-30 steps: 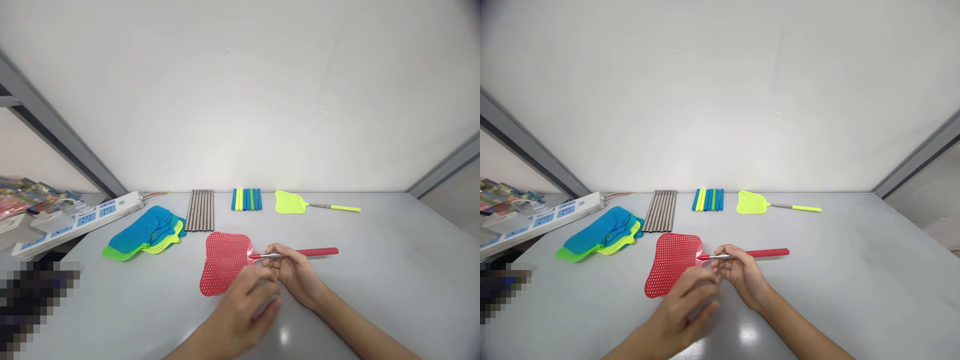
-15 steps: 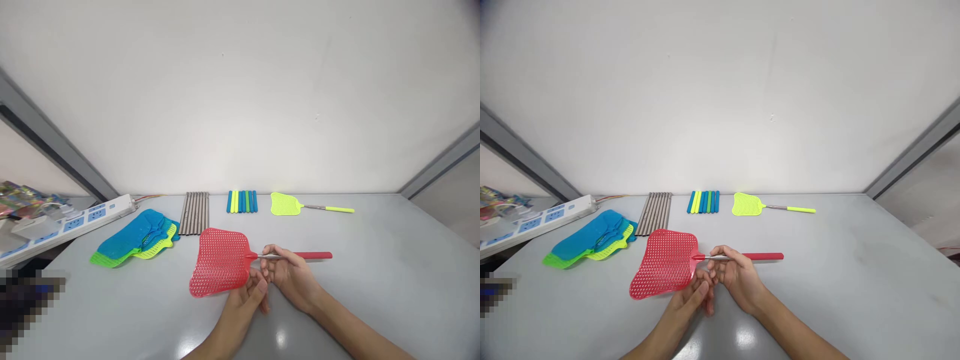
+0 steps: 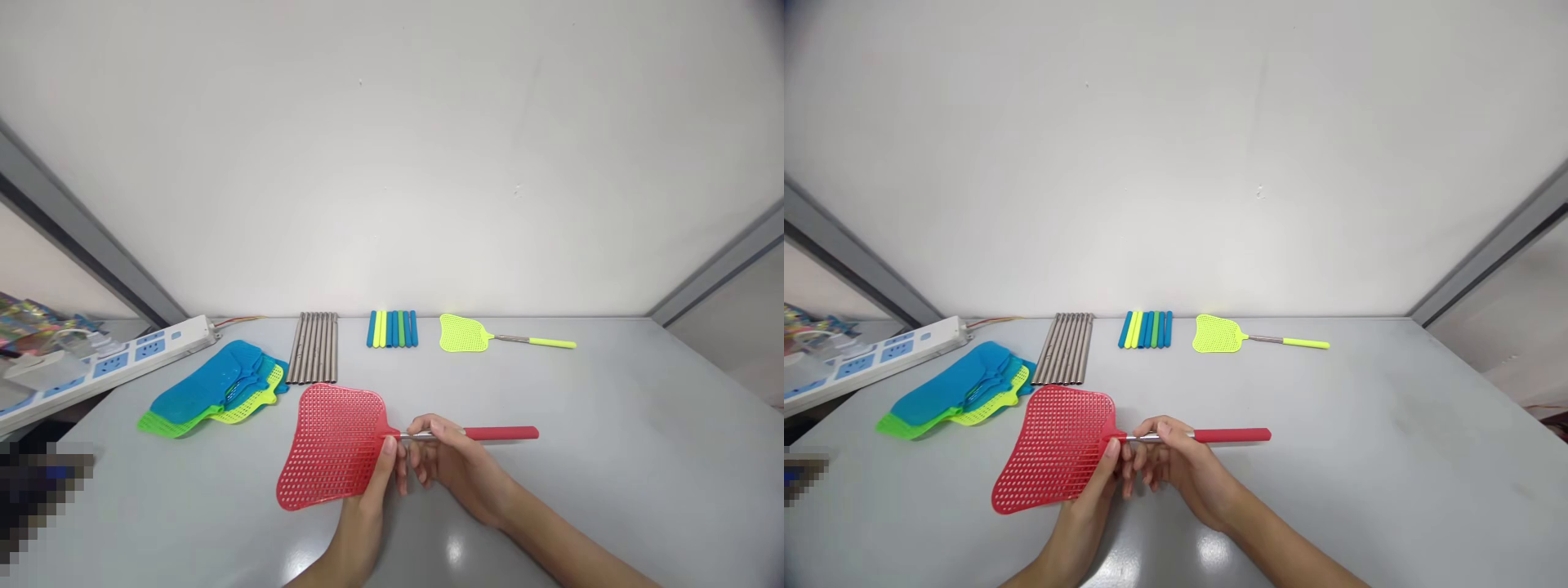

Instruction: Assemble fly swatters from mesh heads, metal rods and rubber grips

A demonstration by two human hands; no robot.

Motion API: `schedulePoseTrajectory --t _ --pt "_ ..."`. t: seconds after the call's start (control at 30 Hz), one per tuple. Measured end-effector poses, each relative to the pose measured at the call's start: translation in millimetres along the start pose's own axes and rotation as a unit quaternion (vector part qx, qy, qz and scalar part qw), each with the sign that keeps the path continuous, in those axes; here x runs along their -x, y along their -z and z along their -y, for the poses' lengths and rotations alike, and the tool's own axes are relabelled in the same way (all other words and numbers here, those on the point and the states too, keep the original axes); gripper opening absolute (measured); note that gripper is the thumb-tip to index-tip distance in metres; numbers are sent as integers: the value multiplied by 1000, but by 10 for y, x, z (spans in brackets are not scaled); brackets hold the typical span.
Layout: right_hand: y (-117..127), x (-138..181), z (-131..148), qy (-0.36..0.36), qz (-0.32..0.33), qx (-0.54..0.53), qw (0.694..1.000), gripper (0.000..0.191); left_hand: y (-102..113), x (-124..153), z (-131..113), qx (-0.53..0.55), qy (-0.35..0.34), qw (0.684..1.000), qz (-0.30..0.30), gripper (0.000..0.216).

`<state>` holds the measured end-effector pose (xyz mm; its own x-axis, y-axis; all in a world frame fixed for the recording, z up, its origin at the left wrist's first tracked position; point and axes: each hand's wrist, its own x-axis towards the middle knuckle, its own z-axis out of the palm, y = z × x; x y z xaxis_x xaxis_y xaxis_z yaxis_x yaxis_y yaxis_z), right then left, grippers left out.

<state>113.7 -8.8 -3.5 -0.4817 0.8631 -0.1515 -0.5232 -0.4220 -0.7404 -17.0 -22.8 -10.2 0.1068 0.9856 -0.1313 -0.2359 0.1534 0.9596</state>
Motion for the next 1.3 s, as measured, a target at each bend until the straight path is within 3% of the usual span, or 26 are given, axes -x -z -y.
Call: schedulePoseTrajectory --t 0.37,0.7,0.97,1.3 --pt "-43 -2 -39 15 38 48 998 29 27 -8 -43 -54 -47 997 41 29" --pt "11 1 -165 35 10 108 993 24 65 37 41 -166 -45 984 47 29" --pt "-33 18 -196 -10 -21 17 1000 28 14 30 61 -147 -15 986 78 28" --pt "-48 27 -187 -28 2 -6 1000 28 10 38 33 -150 -9 987 62 24"
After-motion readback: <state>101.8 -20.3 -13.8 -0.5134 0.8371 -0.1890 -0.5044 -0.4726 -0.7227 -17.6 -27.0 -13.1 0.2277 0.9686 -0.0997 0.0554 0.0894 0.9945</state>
